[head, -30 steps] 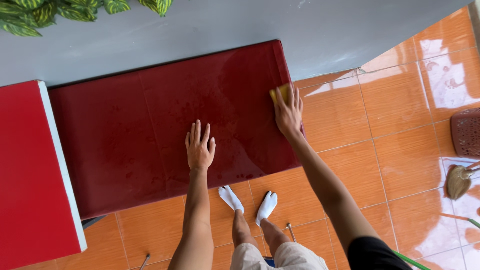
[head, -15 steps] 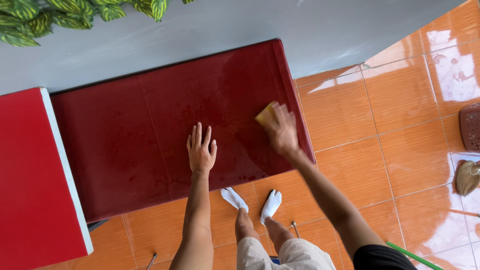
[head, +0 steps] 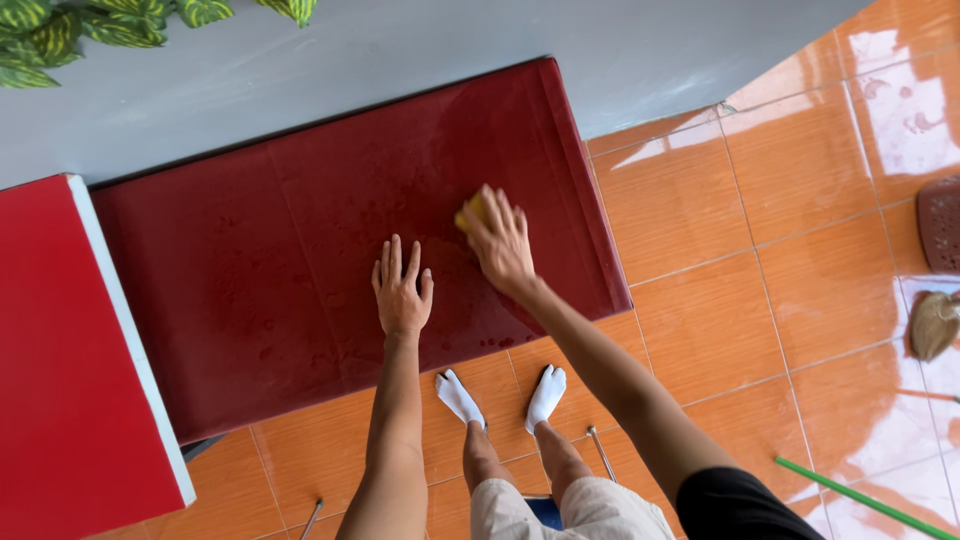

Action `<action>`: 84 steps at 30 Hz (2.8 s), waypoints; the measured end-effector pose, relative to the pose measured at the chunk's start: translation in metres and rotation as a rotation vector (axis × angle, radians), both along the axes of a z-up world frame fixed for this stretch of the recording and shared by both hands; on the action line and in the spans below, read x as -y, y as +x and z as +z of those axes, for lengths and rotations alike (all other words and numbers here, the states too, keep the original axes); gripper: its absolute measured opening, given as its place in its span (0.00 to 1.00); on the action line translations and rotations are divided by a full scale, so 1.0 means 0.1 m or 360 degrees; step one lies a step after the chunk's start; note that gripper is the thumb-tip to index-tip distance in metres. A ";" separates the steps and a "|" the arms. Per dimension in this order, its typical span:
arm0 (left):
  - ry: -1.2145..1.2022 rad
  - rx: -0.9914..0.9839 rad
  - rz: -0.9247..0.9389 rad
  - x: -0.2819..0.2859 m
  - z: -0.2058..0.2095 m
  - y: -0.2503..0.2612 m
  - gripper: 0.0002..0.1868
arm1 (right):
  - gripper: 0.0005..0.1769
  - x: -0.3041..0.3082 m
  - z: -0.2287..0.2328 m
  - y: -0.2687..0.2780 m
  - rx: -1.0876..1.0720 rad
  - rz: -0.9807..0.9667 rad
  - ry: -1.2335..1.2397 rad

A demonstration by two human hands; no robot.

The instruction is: The person cleans the surface of a table by wiping it down with a sponge by hand.

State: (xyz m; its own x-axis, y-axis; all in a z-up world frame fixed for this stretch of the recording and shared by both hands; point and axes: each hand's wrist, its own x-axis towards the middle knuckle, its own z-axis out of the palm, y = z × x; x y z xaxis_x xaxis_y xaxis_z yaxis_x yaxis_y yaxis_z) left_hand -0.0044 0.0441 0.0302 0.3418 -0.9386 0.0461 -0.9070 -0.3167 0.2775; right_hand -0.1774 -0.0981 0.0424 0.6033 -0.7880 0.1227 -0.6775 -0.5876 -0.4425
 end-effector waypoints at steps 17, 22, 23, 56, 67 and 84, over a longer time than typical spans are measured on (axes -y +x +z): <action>-0.0008 0.0005 -0.0029 -0.01 -0.07 0.04 0.27 | 0.29 0.46 -0.29 -0.76 -0.0155 -0.0724 -0.0062; -0.0030 0.0011 -0.0060 -0.02 -0.07 0.02 0.26 | 0.33 -0.50 -0.09 -0.92 -0.0077 -0.0367 -0.0109; -0.0039 0.0002 -0.0055 -0.02 -0.06 0.02 0.27 | 0.33 -0.69 -0.06 -1.05 -0.0079 -0.0397 -0.0110; -0.0029 0.0036 0.0008 0.01 -0.07 -0.09 0.25 | 0.23 0.66 -0.59 -2.01 0.0885 -0.0829 0.1061; -0.0019 0.0089 0.0041 0.01 -0.08 -0.04 0.25 | 0.32 0.02 -0.24 -2.05 0.0209 -0.0564 0.0052; -0.0018 -0.0025 -0.0007 -0.01 -0.07 0.02 0.27 | 0.33 -0.93 -0.08 -1.18 -0.0148 0.0283 0.0219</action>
State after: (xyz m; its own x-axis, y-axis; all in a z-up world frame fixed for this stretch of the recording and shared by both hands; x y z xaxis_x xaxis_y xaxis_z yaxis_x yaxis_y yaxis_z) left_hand -0.0025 0.0446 0.0235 0.3385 -0.9395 0.0517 -0.9039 -0.3095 0.2952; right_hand -0.2952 -0.0049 0.0342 0.7378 -0.6738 -0.0411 -0.6102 -0.6397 -0.4674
